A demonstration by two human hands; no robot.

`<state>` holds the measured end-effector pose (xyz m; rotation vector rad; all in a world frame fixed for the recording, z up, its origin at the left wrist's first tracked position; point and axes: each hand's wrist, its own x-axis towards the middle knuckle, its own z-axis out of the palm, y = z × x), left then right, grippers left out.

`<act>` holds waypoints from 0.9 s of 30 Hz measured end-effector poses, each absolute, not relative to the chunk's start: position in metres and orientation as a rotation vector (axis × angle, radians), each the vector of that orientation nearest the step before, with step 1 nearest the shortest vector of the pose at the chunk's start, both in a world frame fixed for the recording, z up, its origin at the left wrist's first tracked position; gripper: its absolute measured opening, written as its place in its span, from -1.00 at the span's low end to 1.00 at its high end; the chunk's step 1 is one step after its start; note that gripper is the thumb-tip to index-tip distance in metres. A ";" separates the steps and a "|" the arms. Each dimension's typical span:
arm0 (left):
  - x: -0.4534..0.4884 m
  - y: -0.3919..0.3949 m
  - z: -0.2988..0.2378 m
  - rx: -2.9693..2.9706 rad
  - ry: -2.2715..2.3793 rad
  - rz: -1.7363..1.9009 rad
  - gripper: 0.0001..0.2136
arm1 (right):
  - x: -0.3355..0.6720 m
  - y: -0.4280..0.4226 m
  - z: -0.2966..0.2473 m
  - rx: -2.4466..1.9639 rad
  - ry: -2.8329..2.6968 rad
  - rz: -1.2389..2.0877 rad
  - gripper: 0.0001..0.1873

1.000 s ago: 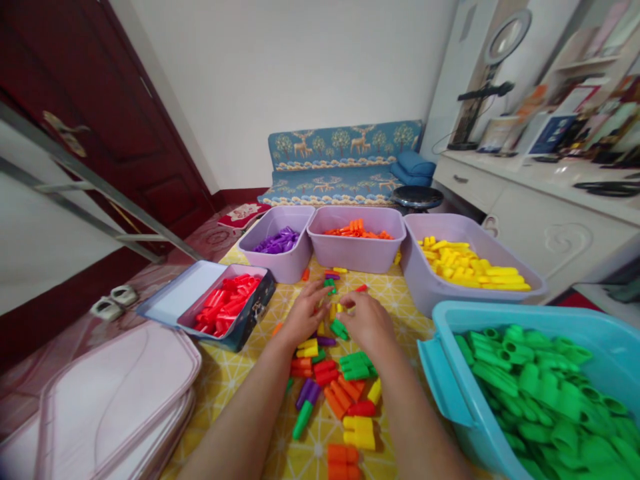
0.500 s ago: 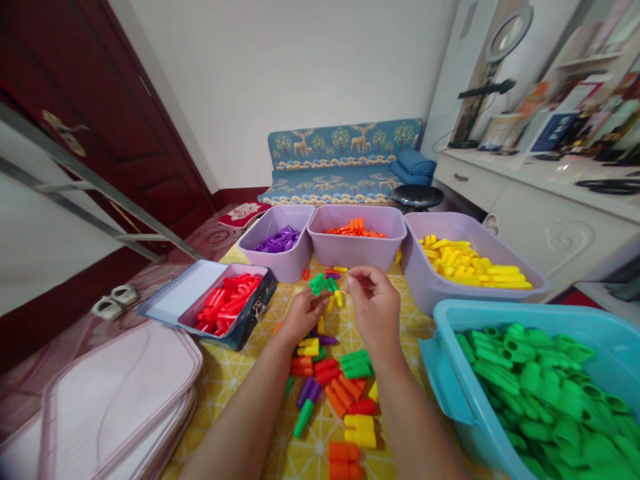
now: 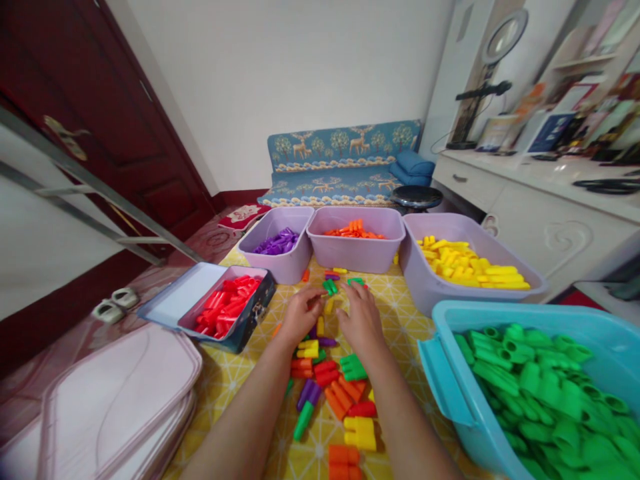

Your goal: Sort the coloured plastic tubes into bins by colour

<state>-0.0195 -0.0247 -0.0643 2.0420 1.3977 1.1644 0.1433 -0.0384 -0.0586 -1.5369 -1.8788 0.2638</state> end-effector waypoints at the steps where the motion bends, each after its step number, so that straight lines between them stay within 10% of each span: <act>1: -0.019 -0.025 -0.064 2.049 1.396 1.196 -0.73 | 0.145 -0.038 -0.062 -1.587 -1.891 0.241 -0.41; 27: 0.032 0.032 -0.032 2.476 1.730 0.329 -0.66 | 0.156 -0.026 -0.087 -1.665 -1.681 0.355 -0.23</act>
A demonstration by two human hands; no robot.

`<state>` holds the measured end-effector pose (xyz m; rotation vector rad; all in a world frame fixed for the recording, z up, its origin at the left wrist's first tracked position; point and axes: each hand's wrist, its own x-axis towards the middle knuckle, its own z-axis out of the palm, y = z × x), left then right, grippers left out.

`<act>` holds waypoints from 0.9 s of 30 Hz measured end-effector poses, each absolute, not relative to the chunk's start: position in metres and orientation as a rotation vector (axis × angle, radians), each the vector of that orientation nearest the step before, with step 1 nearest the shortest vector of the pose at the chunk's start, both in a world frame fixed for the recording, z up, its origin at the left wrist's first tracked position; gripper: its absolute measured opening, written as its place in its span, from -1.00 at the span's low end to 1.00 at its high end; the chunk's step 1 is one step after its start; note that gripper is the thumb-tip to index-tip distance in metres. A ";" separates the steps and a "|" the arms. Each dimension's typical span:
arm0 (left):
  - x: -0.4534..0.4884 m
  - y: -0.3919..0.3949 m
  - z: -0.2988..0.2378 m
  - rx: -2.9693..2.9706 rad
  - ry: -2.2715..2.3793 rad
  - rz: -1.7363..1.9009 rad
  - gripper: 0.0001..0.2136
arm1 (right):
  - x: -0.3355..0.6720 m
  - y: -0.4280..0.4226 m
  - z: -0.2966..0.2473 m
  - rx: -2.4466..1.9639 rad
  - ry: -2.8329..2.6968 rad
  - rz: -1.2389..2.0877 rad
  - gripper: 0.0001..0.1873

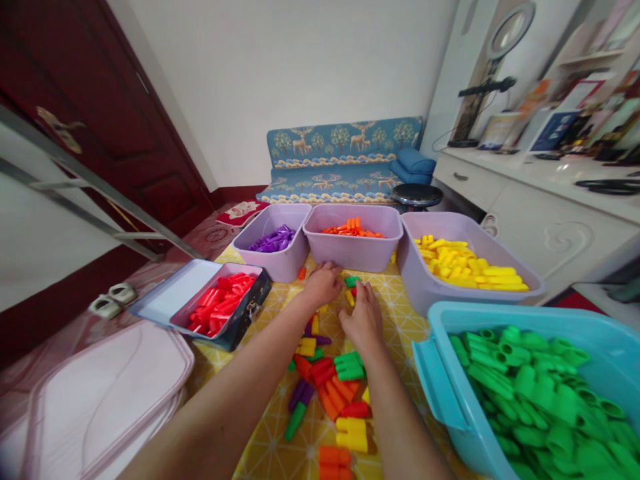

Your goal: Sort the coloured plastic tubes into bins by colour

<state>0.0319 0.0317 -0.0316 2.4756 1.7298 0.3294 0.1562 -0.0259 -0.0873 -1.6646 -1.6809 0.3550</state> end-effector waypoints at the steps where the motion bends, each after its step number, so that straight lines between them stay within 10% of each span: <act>1: 0.030 0.029 -0.030 2.477 1.731 0.314 -0.69 | 0.157 -0.026 -0.087 -1.661 -1.676 0.368 -0.22; 27: 0.013 0.023 -0.031 2.338 1.757 0.579 -0.72 | 0.161 -0.025 -0.078 -1.588 -1.536 0.423 -0.46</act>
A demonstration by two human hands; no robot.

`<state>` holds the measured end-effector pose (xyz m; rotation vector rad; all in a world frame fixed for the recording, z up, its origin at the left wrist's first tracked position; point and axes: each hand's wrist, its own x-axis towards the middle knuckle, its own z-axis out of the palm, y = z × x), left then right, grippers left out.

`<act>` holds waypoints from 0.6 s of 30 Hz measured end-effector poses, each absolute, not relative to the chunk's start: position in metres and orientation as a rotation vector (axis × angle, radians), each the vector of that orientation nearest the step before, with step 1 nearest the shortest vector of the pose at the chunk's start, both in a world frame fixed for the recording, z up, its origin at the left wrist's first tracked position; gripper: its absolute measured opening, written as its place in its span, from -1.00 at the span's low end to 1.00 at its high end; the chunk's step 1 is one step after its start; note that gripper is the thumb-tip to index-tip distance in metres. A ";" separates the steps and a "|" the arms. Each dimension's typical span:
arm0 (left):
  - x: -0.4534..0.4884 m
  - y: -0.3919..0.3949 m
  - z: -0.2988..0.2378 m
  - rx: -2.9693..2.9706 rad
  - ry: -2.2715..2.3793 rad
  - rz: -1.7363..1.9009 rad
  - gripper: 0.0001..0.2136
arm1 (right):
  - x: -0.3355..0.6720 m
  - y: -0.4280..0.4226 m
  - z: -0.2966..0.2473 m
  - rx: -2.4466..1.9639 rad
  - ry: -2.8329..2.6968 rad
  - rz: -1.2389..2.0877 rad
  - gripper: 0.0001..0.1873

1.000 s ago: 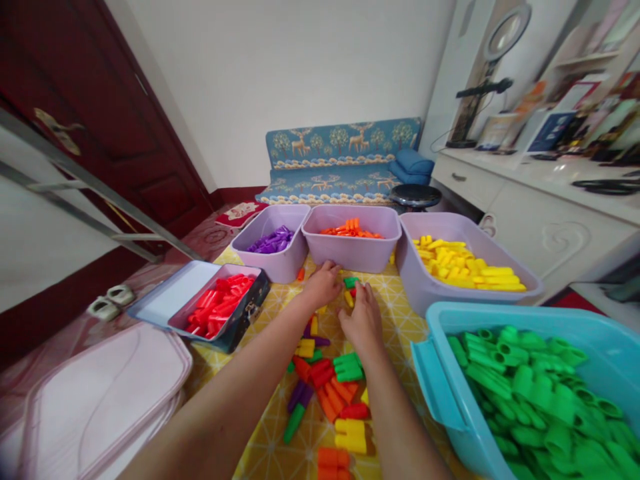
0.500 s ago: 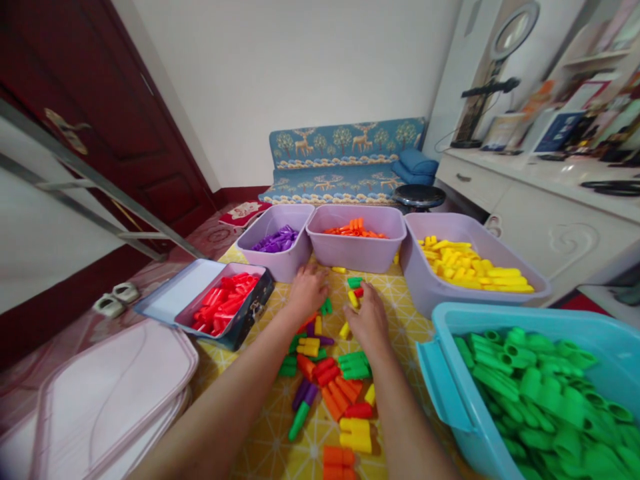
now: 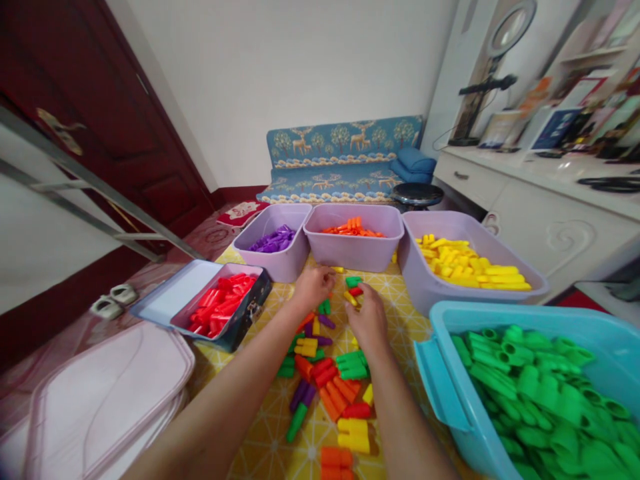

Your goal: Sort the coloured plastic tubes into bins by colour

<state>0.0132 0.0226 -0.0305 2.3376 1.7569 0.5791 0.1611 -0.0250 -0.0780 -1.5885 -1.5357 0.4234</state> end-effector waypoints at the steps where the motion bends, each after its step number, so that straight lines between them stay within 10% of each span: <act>1: 0.016 0.025 -0.035 2.408 1.665 0.599 -0.69 | 0.161 -0.025 -0.079 -1.583 -1.534 0.419 -0.46; 18: 0.022 0.033 -0.041 2.506 1.662 0.430 -0.62 | 0.164 -0.013 -0.082 -1.672 -1.739 0.251 -0.29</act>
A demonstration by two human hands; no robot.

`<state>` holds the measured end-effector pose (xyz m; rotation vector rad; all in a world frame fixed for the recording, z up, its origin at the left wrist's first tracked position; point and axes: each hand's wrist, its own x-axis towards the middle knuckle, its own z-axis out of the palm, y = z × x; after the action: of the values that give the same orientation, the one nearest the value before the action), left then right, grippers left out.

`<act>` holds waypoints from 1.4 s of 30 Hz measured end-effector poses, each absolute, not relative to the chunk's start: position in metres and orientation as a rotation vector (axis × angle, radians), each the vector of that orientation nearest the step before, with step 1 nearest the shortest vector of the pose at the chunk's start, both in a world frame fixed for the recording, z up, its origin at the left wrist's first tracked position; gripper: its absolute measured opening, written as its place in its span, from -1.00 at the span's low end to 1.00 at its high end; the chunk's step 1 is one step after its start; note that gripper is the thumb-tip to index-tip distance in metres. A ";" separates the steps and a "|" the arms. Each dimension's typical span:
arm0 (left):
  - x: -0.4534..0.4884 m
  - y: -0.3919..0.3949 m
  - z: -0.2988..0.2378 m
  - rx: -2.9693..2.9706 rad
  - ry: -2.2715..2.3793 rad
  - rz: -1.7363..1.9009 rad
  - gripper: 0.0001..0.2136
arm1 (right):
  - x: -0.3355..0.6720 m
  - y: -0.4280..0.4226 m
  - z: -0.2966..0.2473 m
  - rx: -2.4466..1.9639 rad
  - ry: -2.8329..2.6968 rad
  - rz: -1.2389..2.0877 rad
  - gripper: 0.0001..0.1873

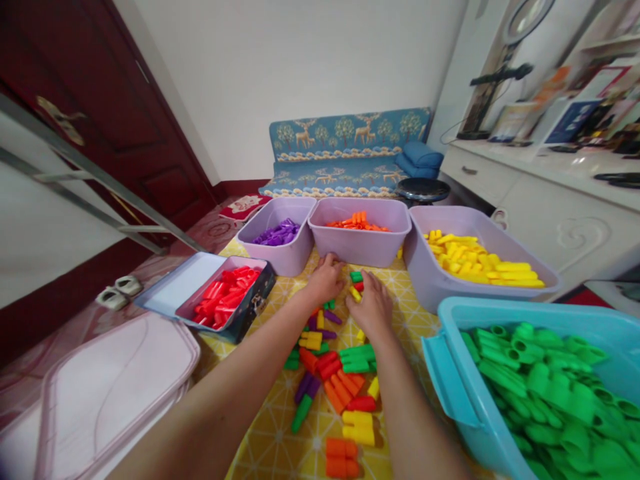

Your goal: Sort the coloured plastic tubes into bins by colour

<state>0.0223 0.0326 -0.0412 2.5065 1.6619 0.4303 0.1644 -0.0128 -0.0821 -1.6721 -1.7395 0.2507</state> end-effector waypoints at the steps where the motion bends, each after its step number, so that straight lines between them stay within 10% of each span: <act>1: 0.022 0.032 -0.042 2.503 1.660 0.438 -0.63 | 0.164 -0.013 -0.083 -1.667 -1.744 0.242 -0.29; 19: 0.001 -0.002 -0.035 2.466 1.406 0.523 -0.67 | 0.165 -0.004 -0.087 -1.519 -1.907 0.296 -0.23; 27: -0.004 -0.008 -0.041 2.309 1.307 0.696 -0.48 | 0.155 -0.016 -0.072 -1.089 -1.738 0.935 -0.26; 42: -0.049 -0.051 -0.006 2.254 1.458 0.507 -0.50 | 0.149 -0.022 -0.065 -1.094 -1.619 1.231 -0.70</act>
<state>-0.0495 -0.0511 -0.0064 2.2537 1.4577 0.5070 0.1485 -0.0216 -0.0651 -1.0938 -1.6191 1.2309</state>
